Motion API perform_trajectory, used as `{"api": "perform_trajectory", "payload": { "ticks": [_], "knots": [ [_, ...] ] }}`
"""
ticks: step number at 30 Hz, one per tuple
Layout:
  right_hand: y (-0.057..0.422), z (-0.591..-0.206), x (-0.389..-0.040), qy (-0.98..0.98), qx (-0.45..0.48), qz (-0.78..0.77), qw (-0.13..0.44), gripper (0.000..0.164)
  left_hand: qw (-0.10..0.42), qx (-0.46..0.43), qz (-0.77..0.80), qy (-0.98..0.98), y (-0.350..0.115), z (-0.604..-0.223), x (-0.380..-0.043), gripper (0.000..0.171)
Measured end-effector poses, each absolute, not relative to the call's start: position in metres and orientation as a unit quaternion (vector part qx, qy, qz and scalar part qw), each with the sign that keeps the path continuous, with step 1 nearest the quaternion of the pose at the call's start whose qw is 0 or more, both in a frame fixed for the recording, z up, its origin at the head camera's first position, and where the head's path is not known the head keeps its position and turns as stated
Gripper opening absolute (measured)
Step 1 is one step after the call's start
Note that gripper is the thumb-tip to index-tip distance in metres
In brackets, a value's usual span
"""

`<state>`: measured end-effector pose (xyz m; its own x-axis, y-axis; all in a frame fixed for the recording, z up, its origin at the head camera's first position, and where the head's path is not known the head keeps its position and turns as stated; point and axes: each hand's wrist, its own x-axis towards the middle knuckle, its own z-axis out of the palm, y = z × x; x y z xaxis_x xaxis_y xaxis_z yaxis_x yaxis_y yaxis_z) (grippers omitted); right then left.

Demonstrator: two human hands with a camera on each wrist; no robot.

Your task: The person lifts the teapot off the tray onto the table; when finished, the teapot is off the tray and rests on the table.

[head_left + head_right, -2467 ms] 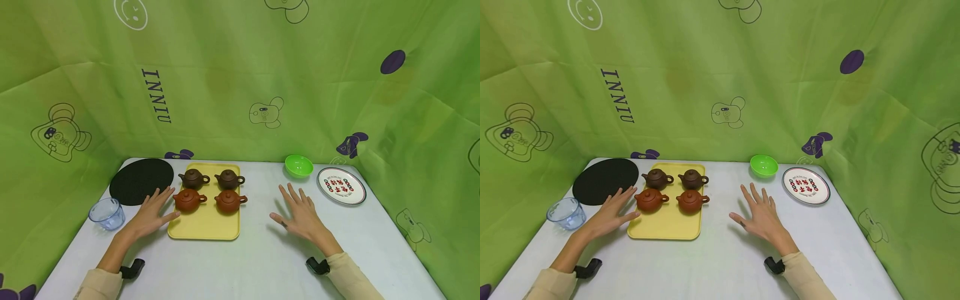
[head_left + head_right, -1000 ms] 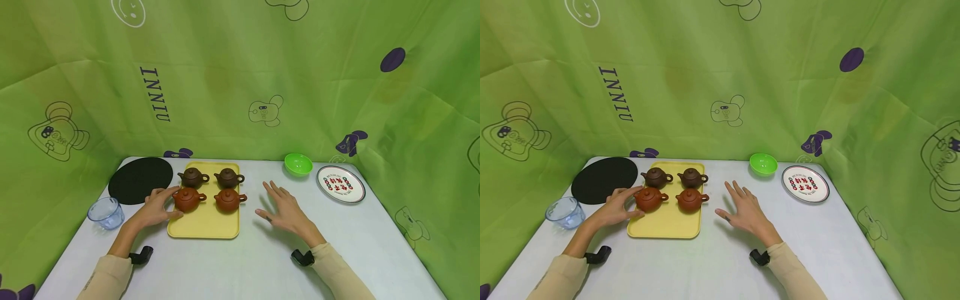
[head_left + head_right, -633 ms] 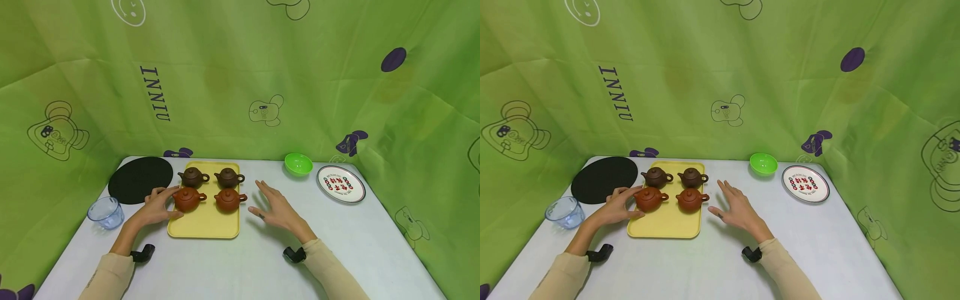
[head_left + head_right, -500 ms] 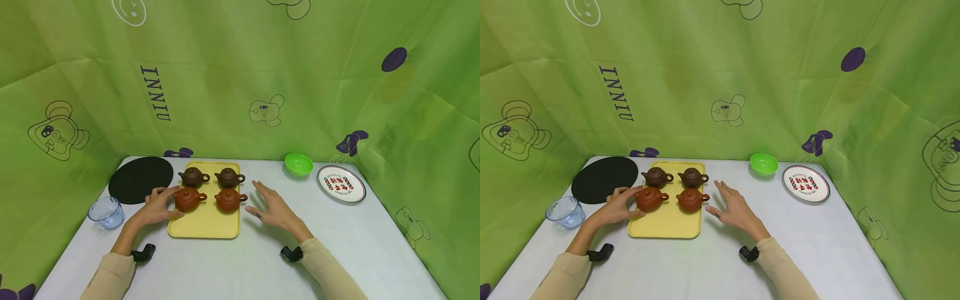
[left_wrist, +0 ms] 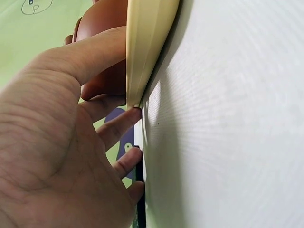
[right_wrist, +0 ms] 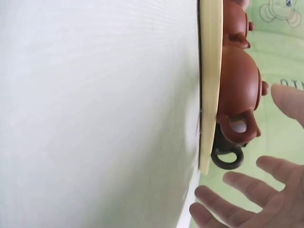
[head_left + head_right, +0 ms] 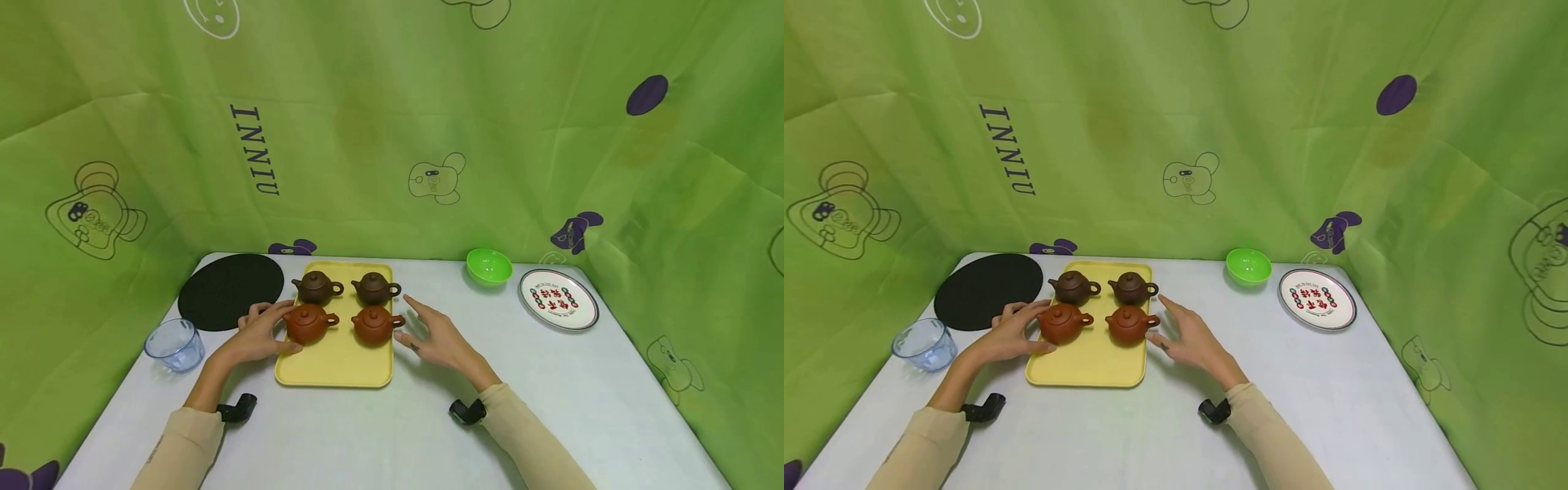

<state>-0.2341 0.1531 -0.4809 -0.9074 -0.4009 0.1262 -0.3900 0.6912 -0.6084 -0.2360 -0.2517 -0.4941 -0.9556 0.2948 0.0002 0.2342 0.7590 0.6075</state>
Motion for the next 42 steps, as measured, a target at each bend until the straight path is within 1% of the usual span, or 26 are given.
{"api": "perform_trajectory", "payload": {
  "ticks": [5, 9, 13, 18, 27, 32, 42],
  "knots": [
    [0.152, -0.484, -0.238, 0.913, -0.227, -0.338, 0.009, 0.083, 0.048, 0.144, 0.312, 0.938, -0.251, -0.492, -0.238, 0.095],
    [0.15, -0.484, -0.24, 0.909, -0.236, -0.343, 0.01, 0.077, 0.052, 0.14, 0.307, 0.94, -0.25, -0.49, -0.238, 0.096],
    [0.146, -0.483, -0.241, 0.905, -0.241, -0.351, 0.008, 0.068, 0.058, 0.136, 0.302, 0.942, -0.249, -0.488, -0.239, 0.096],
    [0.143, -0.484, -0.244, 0.903, -0.246, -0.351, -0.011, 0.058, 0.062, 0.135, 0.301, 0.942, -0.247, -0.485, -0.241, 0.095],
    [0.141, -0.486, -0.245, 0.902, -0.229, -0.365, -0.025, 0.041, 0.067, 0.135, 0.304, 0.941, -0.248, -0.487, -0.241, 0.092],
    [0.139, -0.487, -0.246, 0.903, -0.223, -0.366, -0.023, 0.036, 0.07, 0.133, 0.308, 0.939, -0.248, -0.486, -0.241, 0.092],
    [0.139, -0.487, -0.247, 0.901, -0.209, -0.381, -0.011, 0.028, 0.07, 0.132, 0.308, 0.94, -0.249, -0.486, -0.239, 0.097]
  ]
}}
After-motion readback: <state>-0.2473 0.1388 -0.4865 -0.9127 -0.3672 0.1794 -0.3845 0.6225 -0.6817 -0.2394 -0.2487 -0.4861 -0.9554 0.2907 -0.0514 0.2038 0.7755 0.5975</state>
